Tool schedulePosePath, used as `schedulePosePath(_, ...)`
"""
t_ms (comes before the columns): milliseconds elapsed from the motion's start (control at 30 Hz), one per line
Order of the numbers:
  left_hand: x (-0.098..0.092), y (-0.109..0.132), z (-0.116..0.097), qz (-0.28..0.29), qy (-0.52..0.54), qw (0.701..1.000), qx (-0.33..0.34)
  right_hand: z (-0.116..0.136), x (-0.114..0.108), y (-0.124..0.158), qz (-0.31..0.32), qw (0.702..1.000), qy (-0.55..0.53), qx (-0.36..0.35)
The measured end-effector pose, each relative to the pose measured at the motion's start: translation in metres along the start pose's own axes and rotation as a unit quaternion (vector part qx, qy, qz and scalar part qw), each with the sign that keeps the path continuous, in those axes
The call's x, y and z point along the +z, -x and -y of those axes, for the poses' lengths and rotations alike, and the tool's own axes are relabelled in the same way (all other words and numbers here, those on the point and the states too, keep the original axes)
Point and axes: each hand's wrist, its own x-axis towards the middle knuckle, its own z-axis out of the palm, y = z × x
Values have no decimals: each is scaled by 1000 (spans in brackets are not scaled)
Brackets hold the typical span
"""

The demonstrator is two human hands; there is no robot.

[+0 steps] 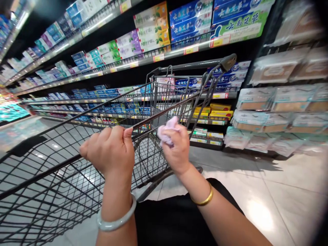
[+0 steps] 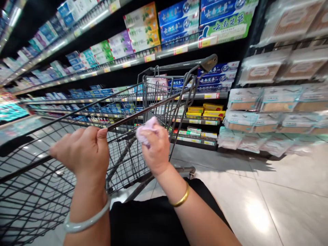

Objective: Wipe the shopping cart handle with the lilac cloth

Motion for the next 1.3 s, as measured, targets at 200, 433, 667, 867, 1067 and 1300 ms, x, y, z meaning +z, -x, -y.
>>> schedulePosePath(200,3,-2,-3,13,10,1000,0,32,15,20,189,974,-3,-122)
schedulePosePath(433,-3,1,-10,22,28,999,-15,-2,-14,-29,-63,996,4,65)
schedulePosePath(667,-1,7,-7,0,47,999,-27,-4,-10,-2,99,994,15,-36)
schedulePosePath(867,2,9,-9,-6,67,997,-39,-17,-24,-9,12,998,67,19)
schedulePosePath(1067,7,10,-8,-11,55,998,-32,10,-9,16,176,970,18,-167)
schedulePosePath(1300,8,13,-6,-20,66,997,-15,-28,-30,-3,41,995,85,25)
